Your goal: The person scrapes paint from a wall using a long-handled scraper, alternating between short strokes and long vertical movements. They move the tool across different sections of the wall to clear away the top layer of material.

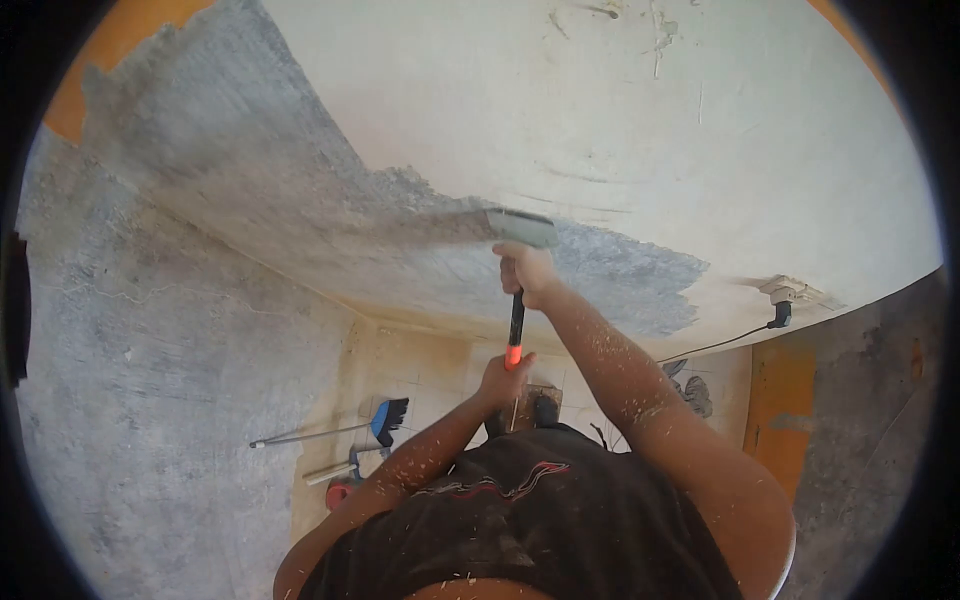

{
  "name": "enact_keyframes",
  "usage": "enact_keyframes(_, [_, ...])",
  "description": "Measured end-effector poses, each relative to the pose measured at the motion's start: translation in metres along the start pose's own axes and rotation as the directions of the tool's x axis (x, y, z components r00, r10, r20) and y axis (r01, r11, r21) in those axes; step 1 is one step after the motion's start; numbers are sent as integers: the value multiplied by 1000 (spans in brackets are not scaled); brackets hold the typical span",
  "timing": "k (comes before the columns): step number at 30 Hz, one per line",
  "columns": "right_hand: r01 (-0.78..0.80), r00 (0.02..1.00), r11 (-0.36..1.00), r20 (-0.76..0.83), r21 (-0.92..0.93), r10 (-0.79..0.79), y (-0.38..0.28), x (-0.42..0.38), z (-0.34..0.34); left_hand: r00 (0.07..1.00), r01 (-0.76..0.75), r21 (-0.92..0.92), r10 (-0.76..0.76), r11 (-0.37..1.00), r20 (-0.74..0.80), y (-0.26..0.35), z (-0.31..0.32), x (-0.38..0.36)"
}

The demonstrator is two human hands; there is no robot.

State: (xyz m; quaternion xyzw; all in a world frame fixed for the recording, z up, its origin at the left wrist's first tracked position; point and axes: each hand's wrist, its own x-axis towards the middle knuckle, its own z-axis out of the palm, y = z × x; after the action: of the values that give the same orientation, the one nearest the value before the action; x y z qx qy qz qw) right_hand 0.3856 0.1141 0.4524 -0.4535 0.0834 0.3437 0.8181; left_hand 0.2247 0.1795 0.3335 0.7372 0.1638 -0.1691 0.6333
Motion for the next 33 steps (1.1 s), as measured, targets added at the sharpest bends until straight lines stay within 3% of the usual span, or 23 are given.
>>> enact_keyframes(4, [-70, 984, 996, -161, 48, 77, 37, -2, -27, 997, 75, 136, -73, 988, -16, -36, 17, -13])
enact_keyframes(6, [-52, 993, 999, -107, 3, 52, 37, 0, -26, 951, -290, 236, 307, 928, -40, -59, 20, -3])
enact_keyframes(7, [-35, 997, 999, -69, -2, 35, 22, 5, -19, 954, -282, 239, 299, 929, -35, -45, 16, 2])
enact_keyframes(9, [-62, 998, 998, -23, -9, 62, -2, 3, -4, 998, -30, 101, 36, 994, -59, -3, 9, 12])
enact_keyframes(10, [-70, 997, 997, 34, -29, 71, -8, 3, -1, 998, -26, 106, 32, 994, -56, -9, 9, 10])
enact_keyframes(12, [2, 1000, 1000, 11, -29, -2, 0, 4, -8, 948, -268, 381, 314, 885, -61, -22, 12, 16])
enact_keyframes(13, [-58, 998, 998, -12, -11, 57, 9, 2, -16, 997, 44, 73, -39, 996, -69, -17, 19, 4])
enact_keyframes(15, [-133, 988, 991, -86, -22, 131, 30, -4, -24, 998, 57, 74, -54, 996, -37, -27, 25, -15])
enact_keyframes(17, [-135, 990, 991, -31, -18, 135, 19, 0, -22, 995, 102, 27, -102, 994, -13, -12, 24, -18])
enact_keyframes(19, [-117, 991, 993, 59, -8, 118, 0, 7, -14, 997, 68, -4, -68, 998, -26, 14, 14, -5])
enact_keyframes(21, [-140, 989, 990, 50, 6, 140, 1, 6, -11, 999, -2, 24, 4, 1000, -49, 10, 9, 5])
enact_keyframes(26, [-198, 980, 980, 5, -12, 198, 24, -3, -22, 998, 2, 108, 5, 994, -70, -31, 28, -15])
enact_keyframes(28, [-207, 978, 978, -5, -19, 207, 11, -5, -16, 997, -45, 110, 51, 993, -53, -21, 26, -9])
enact_keyframes(30, [-192, 981, 981, 38, -6, 192, -13, 0, -4, 997, 47, 52, -44, 998, -57, 3, 19, 3])
enact_keyframes(31, [-197, 974, 980, 110, -1, 196, -12, 2, -8, 998, 22, 110, -15, 994, -60, 10, 15, 1])
enact_keyframes(33, [-179, 981, 984, 79, -15, 180, -10, 3, -11, 997, -13, 121, 22, 993, -70, -9, 24, 10])
